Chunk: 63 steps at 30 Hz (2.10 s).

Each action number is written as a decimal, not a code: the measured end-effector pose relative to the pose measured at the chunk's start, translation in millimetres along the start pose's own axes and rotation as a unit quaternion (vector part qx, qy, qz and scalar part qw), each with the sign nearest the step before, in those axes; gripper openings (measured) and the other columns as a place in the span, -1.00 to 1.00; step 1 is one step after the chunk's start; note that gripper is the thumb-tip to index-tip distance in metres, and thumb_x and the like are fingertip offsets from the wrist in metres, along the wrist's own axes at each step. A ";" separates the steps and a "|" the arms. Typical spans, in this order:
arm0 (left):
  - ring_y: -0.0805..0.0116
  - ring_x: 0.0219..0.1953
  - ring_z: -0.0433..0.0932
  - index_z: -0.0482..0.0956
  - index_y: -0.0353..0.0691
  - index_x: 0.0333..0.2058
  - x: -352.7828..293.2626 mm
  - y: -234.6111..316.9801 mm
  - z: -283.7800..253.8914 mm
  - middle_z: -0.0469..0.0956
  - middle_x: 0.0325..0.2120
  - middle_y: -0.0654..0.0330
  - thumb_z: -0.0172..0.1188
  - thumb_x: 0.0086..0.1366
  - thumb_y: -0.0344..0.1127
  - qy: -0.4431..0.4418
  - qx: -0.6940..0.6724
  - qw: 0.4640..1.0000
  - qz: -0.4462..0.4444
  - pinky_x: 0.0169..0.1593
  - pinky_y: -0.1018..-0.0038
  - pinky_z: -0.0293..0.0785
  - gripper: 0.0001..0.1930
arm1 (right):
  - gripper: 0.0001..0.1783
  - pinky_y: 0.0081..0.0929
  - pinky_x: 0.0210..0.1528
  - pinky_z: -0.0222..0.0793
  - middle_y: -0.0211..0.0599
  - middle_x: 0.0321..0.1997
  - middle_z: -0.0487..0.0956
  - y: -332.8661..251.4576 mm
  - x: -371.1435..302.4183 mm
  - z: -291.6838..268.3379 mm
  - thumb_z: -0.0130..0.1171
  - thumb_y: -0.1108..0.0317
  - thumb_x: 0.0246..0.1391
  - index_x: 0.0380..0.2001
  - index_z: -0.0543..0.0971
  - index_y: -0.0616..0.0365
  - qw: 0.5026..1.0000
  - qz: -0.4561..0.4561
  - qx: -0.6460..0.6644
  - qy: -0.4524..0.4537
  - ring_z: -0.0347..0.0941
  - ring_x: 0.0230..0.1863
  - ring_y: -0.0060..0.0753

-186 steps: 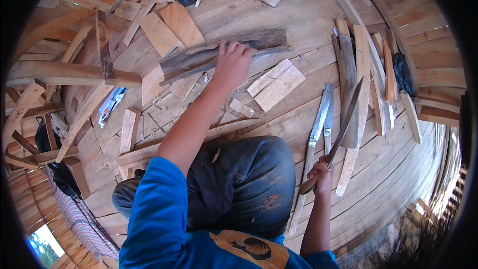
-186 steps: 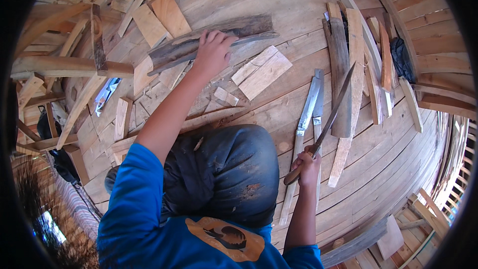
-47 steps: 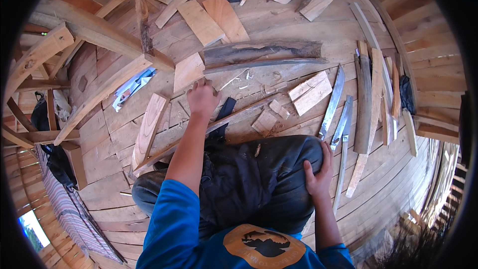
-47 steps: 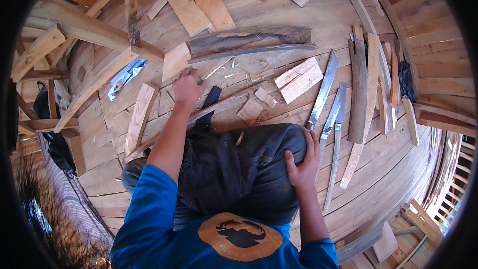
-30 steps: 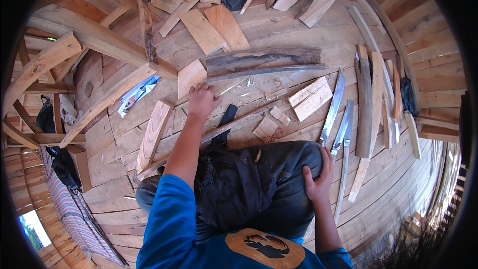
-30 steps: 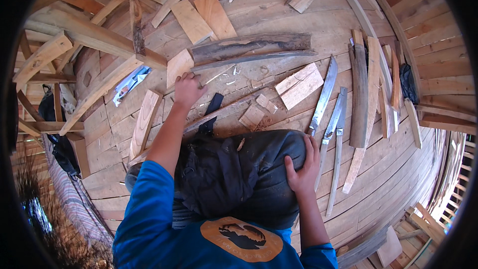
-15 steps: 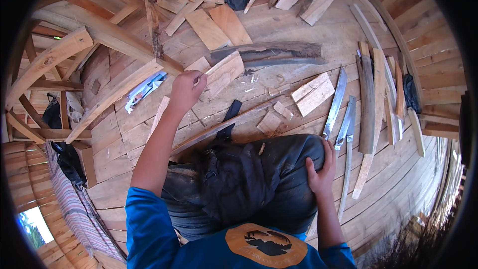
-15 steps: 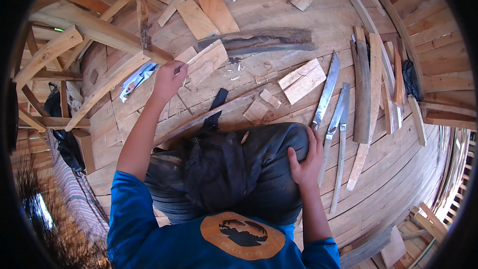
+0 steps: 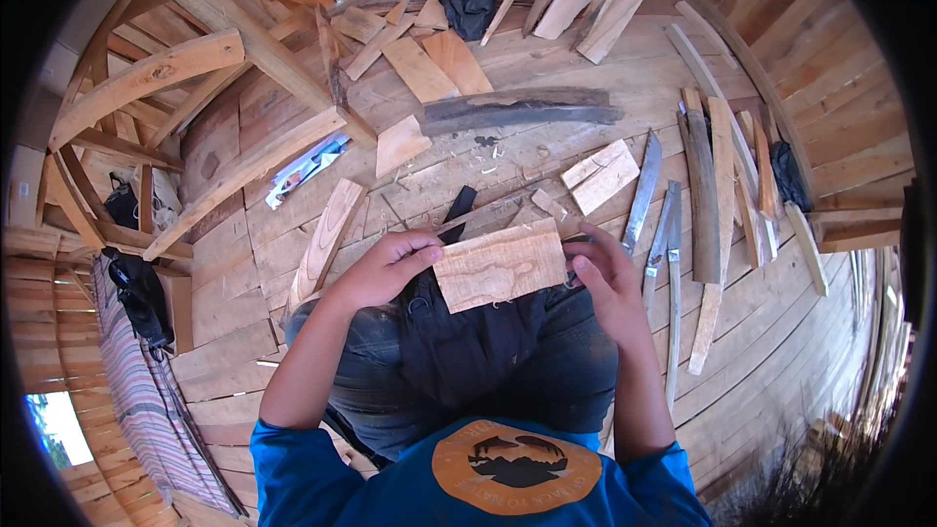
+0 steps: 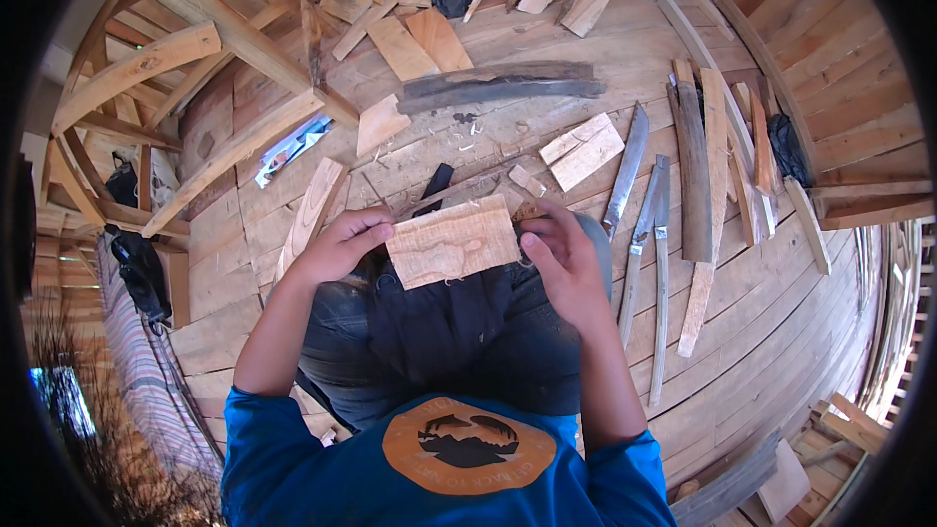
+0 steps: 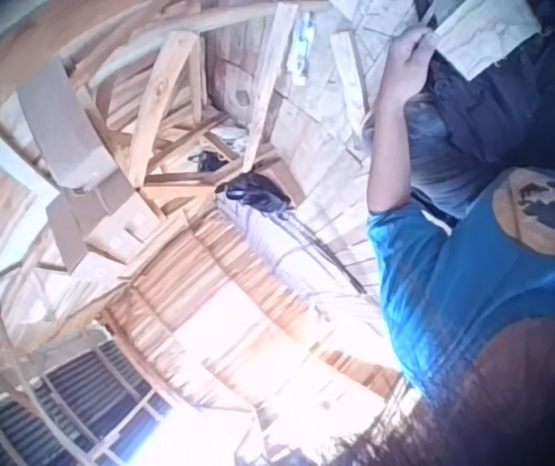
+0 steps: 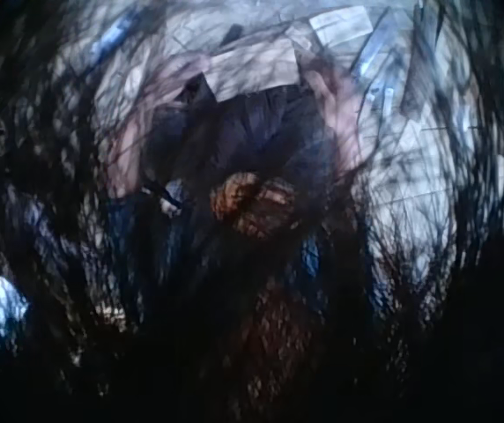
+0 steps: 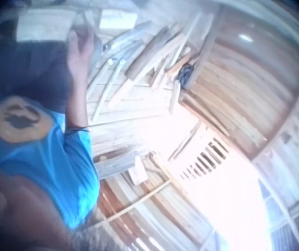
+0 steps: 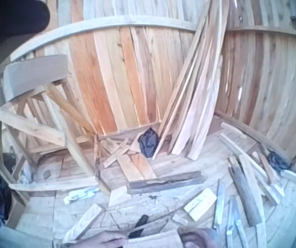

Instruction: The person carves and shapes pieces of wood using a small saw and a large curved blade, at one point using a pickaxe to hollow out a wooden object.

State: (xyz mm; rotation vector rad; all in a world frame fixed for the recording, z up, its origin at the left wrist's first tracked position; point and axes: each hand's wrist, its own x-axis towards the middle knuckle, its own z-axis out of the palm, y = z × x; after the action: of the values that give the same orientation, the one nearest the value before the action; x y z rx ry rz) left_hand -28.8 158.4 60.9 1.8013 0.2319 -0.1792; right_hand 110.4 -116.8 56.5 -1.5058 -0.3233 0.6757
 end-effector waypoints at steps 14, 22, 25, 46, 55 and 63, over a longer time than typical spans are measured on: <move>-0.02 0.16 0.27 0.16 -0.31 0.23 -75.8 61.2 57.5 0.28 0.07 -0.12 0.40 -0.09 -0.01 0.113 0.460 0.877 0.082 0.24 0.15 0.12 -0.05 | -0.78 -0.53 -0.24 0.47 -0.25 -0.27 0.60 16.3 -27.6 46.4 0.15 0.42 0.12 -0.19 0.53 0.33 0.933 0.163 0.278 -0.158 0.55 -0.29 -0.50; 0.03 -0.10 0.51 0.44 -0.28 0.01 -92.4 30.6 59.0 0.53 -0.18 -0.03 0.23 -0.03 -0.43 0.069 0.451 0.890 0.018 0.07 0.24 0.38 -0.46 | -0.71 -0.44 -0.19 0.50 -0.08 -0.31 0.61 21.2 -38.9 63.6 0.08 0.32 0.20 -0.14 0.49 0.36 0.886 0.256 0.316 -0.221 0.57 -0.29 -0.33; -0.03 -0.22 0.54 0.52 -0.28 -0.09 -102.5 16.0 54.9 0.56 -0.31 -0.09 0.19 0.05 -0.41 0.045 0.396 0.915 -0.064 -0.09 0.24 0.45 -0.62 | -0.71 -0.42 -0.17 0.49 -0.04 -0.34 0.62 34.8 -42.3 37.1 0.06 0.31 0.22 -0.15 0.49 0.35 0.957 0.149 0.194 -0.158 0.58 -0.32 -0.29; 0.01 -0.26 0.57 0.65 -0.21 -0.31 -88.8 2.8 52.5 0.60 -0.41 -0.03 0.40 -0.08 -0.14 0.102 0.462 0.839 -0.269 -0.18 0.19 0.47 -0.64 | -0.35 -0.08 -0.08 0.40 0.04 -0.15 0.58 198.9 -88.1 -169.2 0.25 -0.06 -0.13 -0.03 0.40 0.09 0.757 0.265 -0.557 0.214 0.51 -0.11 0.09; 0.03 -0.25 0.59 0.64 -0.23 -0.35 -125.5 -5.7 7.1 0.60 -0.40 -0.01 0.44 -0.19 -0.13 0.161 0.445 0.839 -0.267 -0.19 0.21 0.48 -0.59 | -0.52 -0.07 -0.22 0.41 0.05 -0.34 0.60 226.2 -94.6 -184.3 0.28 0.10 -0.12 -0.19 0.45 0.18 0.748 0.220 -0.591 0.206 0.55 -0.25 0.11; 0.07 -0.12 0.55 0.50 -0.30 -0.24 -133.7 -9.1 16.6 0.59 -0.27 0.00 0.40 -0.12 -0.18 0.186 0.434 0.829 -0.301 -0.09 0.22 0.45 -0.53 | -0.76 -0.63 -0.75 0.09 -0.49 -0.65 0.29 209.4 -110.9 -178.2 -0.09 0.29 0.16 -0.23 0.41 0.25 0.934 0.089 -0.204 0.281 0.17 -0.75 -0.69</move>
State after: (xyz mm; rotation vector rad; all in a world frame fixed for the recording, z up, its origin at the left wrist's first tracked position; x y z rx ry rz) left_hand -160.5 136.1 81.0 2.6107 1.1582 -0.4276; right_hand 85.6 -340.1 -137.0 -2.0694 0.1255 0.2964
